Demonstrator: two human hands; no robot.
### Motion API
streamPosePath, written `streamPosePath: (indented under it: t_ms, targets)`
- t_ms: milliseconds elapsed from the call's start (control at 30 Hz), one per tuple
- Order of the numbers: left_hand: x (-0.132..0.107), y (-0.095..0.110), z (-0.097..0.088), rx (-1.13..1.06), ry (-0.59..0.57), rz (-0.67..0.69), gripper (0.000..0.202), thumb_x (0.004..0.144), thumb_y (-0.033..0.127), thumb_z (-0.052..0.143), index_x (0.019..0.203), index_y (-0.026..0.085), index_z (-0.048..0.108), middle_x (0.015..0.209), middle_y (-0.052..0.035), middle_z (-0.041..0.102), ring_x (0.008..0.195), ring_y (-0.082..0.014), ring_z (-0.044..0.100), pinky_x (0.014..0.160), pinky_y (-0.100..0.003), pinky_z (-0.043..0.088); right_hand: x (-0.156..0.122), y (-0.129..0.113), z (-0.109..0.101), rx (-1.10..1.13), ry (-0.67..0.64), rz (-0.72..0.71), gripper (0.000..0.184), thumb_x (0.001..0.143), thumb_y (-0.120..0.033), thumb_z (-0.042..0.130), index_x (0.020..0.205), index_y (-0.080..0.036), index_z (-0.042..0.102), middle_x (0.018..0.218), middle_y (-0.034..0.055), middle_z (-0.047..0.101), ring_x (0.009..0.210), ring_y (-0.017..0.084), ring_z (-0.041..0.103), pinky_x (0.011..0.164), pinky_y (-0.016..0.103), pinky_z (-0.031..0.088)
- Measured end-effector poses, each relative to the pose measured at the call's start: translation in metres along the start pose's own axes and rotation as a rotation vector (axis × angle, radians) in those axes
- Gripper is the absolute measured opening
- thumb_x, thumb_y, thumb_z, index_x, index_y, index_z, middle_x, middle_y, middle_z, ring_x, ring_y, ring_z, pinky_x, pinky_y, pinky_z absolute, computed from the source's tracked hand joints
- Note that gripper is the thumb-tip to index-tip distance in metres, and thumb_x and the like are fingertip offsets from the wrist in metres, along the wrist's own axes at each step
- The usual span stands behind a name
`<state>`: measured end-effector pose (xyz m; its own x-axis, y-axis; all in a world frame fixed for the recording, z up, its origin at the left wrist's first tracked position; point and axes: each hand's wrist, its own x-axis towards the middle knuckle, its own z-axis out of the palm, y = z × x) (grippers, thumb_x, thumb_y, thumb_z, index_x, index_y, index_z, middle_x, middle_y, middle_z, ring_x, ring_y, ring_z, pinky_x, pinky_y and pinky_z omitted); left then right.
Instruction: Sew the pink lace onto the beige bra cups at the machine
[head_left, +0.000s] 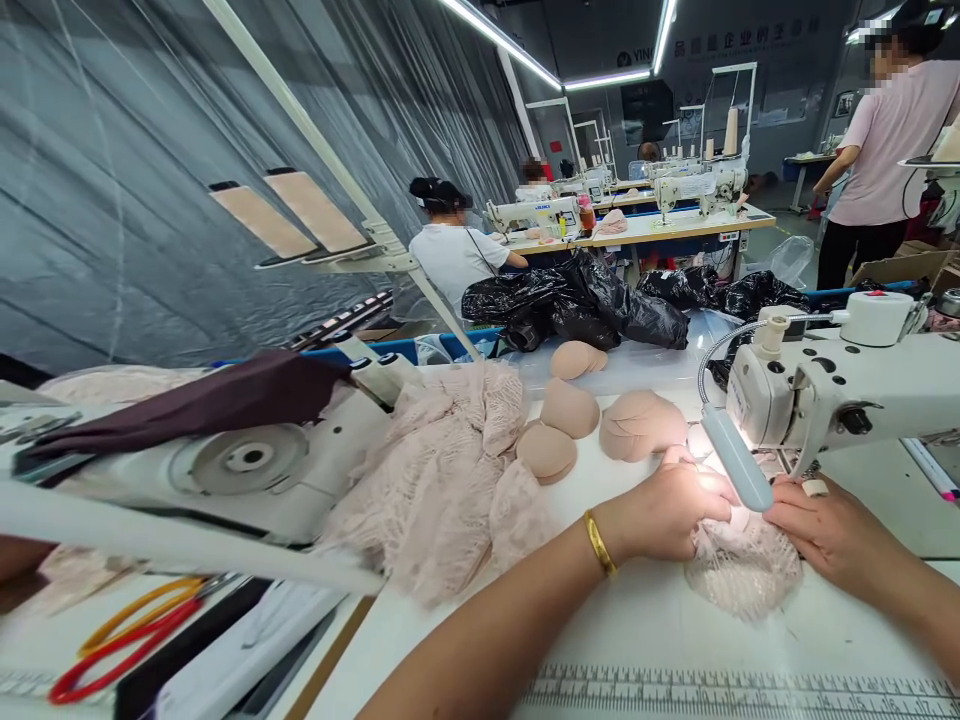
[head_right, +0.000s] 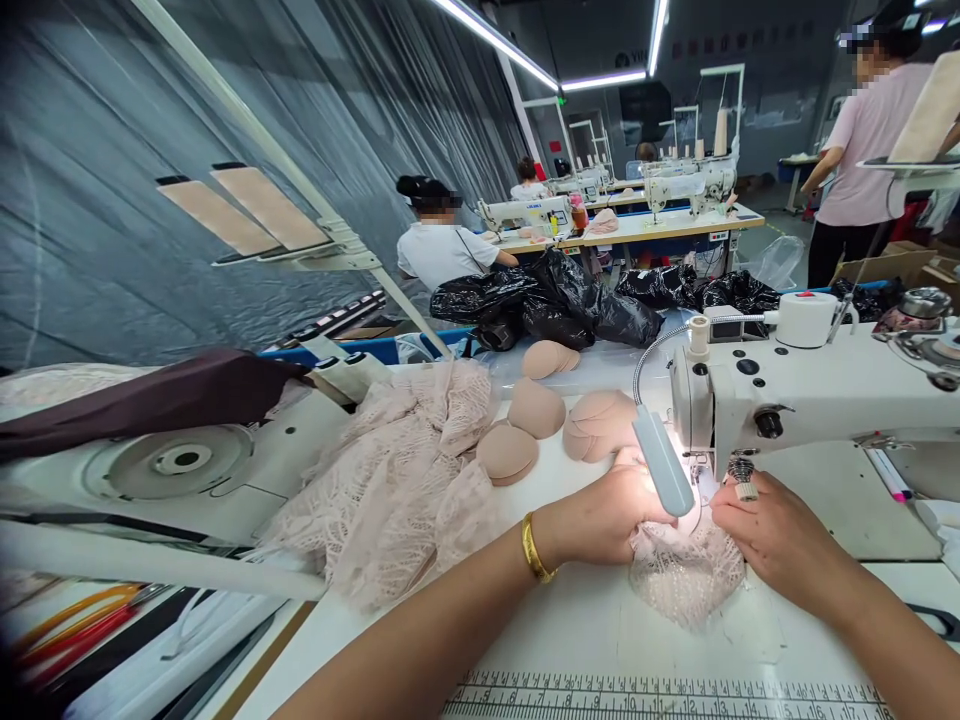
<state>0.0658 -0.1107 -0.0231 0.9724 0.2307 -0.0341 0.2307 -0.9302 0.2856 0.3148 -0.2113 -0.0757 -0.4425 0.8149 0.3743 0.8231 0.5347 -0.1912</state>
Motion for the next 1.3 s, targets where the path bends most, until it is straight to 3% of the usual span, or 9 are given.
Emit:
streamPosePath:
  t_ms: [200,433,667,867,1000,1100,1200,1300]
  targets:
    - [-0.002,0.000,0.002,0.037,0.047,0.006,0.034,0.067,0.002,0.062,0.095,0.020,0.067,0.106,0.0007,0.074,0.101,-0.0223,0.062,0.089,-0.041,0.031,-0.002,0.005,0.000,0.013,-0.075,0.041,0.035,0.102,-0.014,0.039,0.092,-0.029,0.069,0.086,0.0024,0.070,0.078,0.023,0.060,0.068,0.034,0.047]
    - [0.003,-0.006,0.001,0.029,0.056,-0.048,0.036,0.061,0.002,0.059,0.090,0.020,0.069,0.102,-0.0022,0.075,0.092,-0.0230,0.060,0.088,-0.044,0.031,-0.005,0.012,0.003,-0.072,0.004,0.090,0.034,0.099,-0.016,0.038,0.105,-0.029,0.069,0.095,0.0047,0.074,0.075,0.024,0.062,0.067,0.036,0.054]
    - [0.006,-0.014,0.005,-0.010,0.116,-0.063,0.035,0.066,0.001,0.059,0.091,0.022,0.071,0.115,-0.0011,0.076,0.104,-0.0247,0.061,0.092,-0.046,0.031,0.001,0.014,-0.003,-0.073,0.103,0.144,0.033,0.100,-0.021,0.041,0.097,-0.030,0.073,0.095,0.0077,0.074,0.093,0.029,0.070,0.079,0.041,0.059]
    - [0.005,-0.011,0.003,-0.023,0.078,-0.069,0.047,0.063,0.000,0.061,0.102,0.024,0.071,0.124,-0.0010,0.076,0.108,-0.0256,0.062,0.092,-0.047,0.032,0.003,0.010,-0.001,-0.050,0.142,0.163,0.033,0.101,-0.023,0.041,0.099,-0.031,0.074,0.102,0.0074,0.076,0.096,0.029,0.072,0.084,0.042,0.061]
    - [-0.001,-0.013,0.000,-0.026,0.067,-0.024,0.058,0.067,0.004,0.061,0.120,0.025,0.068,0.133,-0.0031,0.072,0.119,-0.0273,0.060,0.094,-0.045,0.034,-0.002,0.011,0.002,-0.035,0.157,0.157,0.034,0.101,-0.024,0.042,0.106,-0.032,0.075,0.100,0.0071,0.077,0.089,0.029,0.073,0.079,0.042,0.062]
    - [-0.006,-0.013,0.001,0.021,0.066,0.000,0.046,0.074,0.008,0.062,0.117,0.024,0.067,0.132,-0.0040,0.071,0.118,-0.0264,0.059,0.093,-0.042,0.035,-0.005,0.006,0.001,-0.004,0.144,0.076,0.033,0.102,-0.025,0.045,0.119,-0.034,0.072,0.102,0.0059,0.078,0.092,0.029,0.073,0.084,0.044,0.060]
    - [-0.005,-0.005,0.008,0.139,0.104,-0.118,0.024,0.088,0.021,0.061,0.111,0.023,0.068,0.121,-0.0078,0.070,0.108,-0.0283,0.059,0.088,-0.043,0.035,-0.002,-0.008,-0.002,0.036,0.034,-0.059,0.031,0.103,-0.035,0.056,0.133,-0.033,0.063,0.120,0.0070,0.075,0.113,0.030,0.068,0.093,0.045,0.057]
    - [0.000,0.009,0.016,0.241,0.124,-0.286,0.025,0.095,0.037,0.057,0.107,0.018,0.068,0.110,-0.0128,0.067,0.099,-0.0304,0.058,0.085,-0.045,0.035,0.006,-0.019,0.000,0.047,-0.078,-0.070,0.026,0.104,-0.039,0.058,0.127,-0.031,0.064,0.114,0.0066,0.074,0.107,0.027,0.066,0.081,0.037,0.055]
